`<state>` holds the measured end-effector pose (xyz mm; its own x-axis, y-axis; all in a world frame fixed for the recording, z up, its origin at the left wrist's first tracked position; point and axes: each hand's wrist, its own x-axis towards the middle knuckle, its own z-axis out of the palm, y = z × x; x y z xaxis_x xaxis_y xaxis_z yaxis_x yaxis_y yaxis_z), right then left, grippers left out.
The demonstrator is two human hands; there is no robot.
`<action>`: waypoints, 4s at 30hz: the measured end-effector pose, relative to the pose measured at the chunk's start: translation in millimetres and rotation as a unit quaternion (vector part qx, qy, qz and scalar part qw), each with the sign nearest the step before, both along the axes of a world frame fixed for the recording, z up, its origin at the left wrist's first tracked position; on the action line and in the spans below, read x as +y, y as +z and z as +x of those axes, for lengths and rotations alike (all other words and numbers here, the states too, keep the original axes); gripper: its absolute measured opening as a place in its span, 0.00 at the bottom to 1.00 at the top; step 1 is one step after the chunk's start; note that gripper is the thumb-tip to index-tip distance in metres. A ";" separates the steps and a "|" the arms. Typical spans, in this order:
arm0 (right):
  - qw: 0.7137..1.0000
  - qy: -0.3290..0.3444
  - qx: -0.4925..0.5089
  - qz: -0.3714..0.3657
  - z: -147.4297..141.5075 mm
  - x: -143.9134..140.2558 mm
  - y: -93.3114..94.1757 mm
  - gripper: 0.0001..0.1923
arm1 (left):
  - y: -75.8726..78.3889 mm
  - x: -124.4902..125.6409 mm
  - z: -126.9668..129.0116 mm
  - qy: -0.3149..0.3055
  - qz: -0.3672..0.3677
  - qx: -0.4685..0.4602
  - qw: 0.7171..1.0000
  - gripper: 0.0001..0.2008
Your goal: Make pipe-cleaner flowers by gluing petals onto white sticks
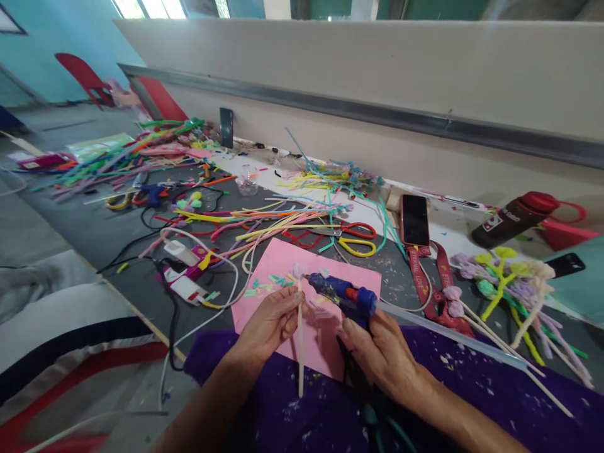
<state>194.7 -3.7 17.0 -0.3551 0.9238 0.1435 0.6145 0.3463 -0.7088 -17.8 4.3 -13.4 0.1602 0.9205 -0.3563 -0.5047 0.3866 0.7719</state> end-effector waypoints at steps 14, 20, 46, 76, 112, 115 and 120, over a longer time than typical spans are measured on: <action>1.000 0.006 -0.002 0.004 0.9 -1.6 -1.4 0.18 | 0.0 -0.3 0.1 0.003 0.008 -0.017 1.000 0.11; 0.999 0.040 -0.014 -0.018 -0.6 -1.6 -1.7 0.17 | 0.0 1.2 -0.4 -0.001 -0.004 -0.017 1.000 0.12; 0.999 0.038 0.027 0.003 -2.6 -0.1 0.8 0.16 | -1.2 1.1 -0.1 0.000 0.003 -0.024 1.000 0.11; 0.958 -0.042 0.167 -0.230 22.0 83.1 -44.6 0.17 | 5.8 3.5 -0.9 -0.008 0.004 0.023 1.000 0.10; 0.960 0.176 0.157 -0.150 -46.5 48.0 17.2 0.06 | 8.7 -2.4 3.0 0.003 0.012 0.041 0.999 0.11; 0.959 0.163 0.166 -0.159 -51.9 51.7 13.6 0.05 | 8.7 -2.1 1.9 0.014 0.007 0.035 0.999 0.11; 0.970 0.162 0.127 -0.131 -49.8 50.1 9.5 0.06 | 7.7 -2.6 1.8 0.008 0.019 0.084 0.996 0.11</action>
